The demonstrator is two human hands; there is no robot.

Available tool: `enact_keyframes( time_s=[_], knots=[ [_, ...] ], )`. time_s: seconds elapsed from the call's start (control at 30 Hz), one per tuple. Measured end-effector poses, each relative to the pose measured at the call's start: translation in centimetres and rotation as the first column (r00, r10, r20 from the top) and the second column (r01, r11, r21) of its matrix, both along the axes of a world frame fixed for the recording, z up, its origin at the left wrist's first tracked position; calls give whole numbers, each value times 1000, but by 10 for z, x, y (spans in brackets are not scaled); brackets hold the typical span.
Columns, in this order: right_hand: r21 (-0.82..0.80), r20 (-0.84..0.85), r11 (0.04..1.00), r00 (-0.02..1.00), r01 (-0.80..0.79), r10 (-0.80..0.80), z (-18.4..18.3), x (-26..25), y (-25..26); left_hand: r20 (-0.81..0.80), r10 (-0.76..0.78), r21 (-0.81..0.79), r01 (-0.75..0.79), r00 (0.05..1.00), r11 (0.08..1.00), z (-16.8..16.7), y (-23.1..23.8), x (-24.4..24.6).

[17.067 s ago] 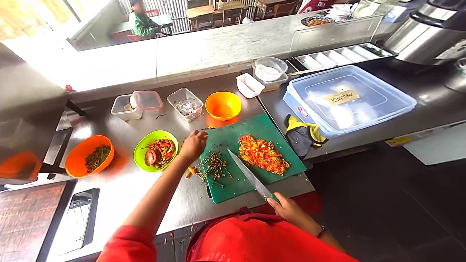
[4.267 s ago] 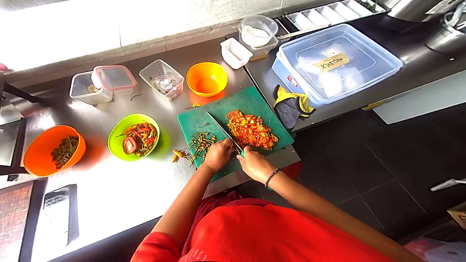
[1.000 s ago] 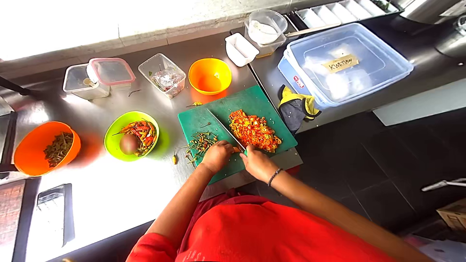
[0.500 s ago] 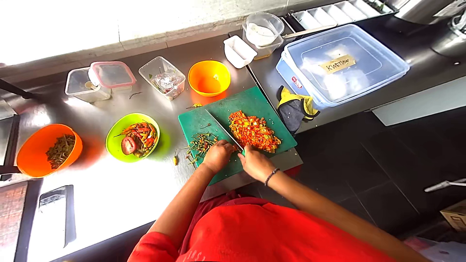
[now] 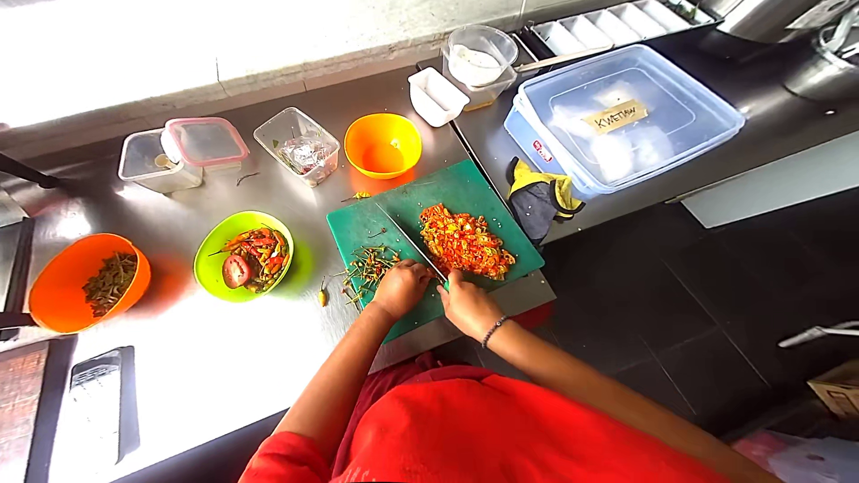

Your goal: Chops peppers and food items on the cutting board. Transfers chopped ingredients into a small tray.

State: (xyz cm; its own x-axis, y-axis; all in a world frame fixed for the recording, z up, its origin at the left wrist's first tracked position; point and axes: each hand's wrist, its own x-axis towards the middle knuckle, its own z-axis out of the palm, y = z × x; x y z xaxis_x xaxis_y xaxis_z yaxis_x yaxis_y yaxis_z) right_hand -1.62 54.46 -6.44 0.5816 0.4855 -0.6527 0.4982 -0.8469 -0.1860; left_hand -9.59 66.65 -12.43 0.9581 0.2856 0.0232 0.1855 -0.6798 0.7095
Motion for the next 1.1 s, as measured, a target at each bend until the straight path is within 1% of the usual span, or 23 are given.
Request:
enact_keyframes(
  time_s=[0.1,0.17,0.23,0.3,0.37,0.47,0.6,0.67,0.73,0.8,0.93,1.03,1.1],
  knots=[
    [-19,-34,999,999,-38,37,9,5,5,2,0,-10,0,1000,1000,-1,-2,-4],
    [-27,-34,999,999,-32,31,19,5,4,-13,16,-13,-16,1000,1000,2,-1,-1],
    [-13,-15,1000,1000,-1,0,7,-4,1,-33,21,-25,-22,999,999,2,-2,-1],
    [13,-14,1000,1000,11,-11,-1,-1,4,-38,11,-33,-12,999,999,2,-2,0],
    [6,-44,1000,999,-7,8,4,3,5,-50,0,-42,-2,999,999,2,-3,-4],
    [-11,-57,1000,998,-3,3,17,1,1,-38,27,-14,-28,999,1000,2,-3,-2],
    [14,-15,1000,1000,18,-17,-2,-10,0,-45,22,-14,-23,999,1000,2,-5,-2],
    [17,-24,1000,1000,-4,4,-1,-3,6,-37,26,-7,-26,999,1000,1,-5,-3],
    [20,-47,1000,999,-8,9,8,4,6,-8,40,15,-40,999,999,0,-5,-3],
    [25,-76,1000,997,12,-10,14,2,1,19,54,23,-54,998,998,-1,-7,-3],
    [20,-79,999,996,34,-33,8,-7,-3,42,63,42,-65,997,997,-4,-8,-3],
    [30,-62,998,997,51,-49,-1,-9,2,34,61,37,-63,998,997,-4,-8,-3],
    [46,-53,998,998,47,-44,-6,-7,6,-29,29,16,-28,999,999,1,-5,-2]
  ],
)
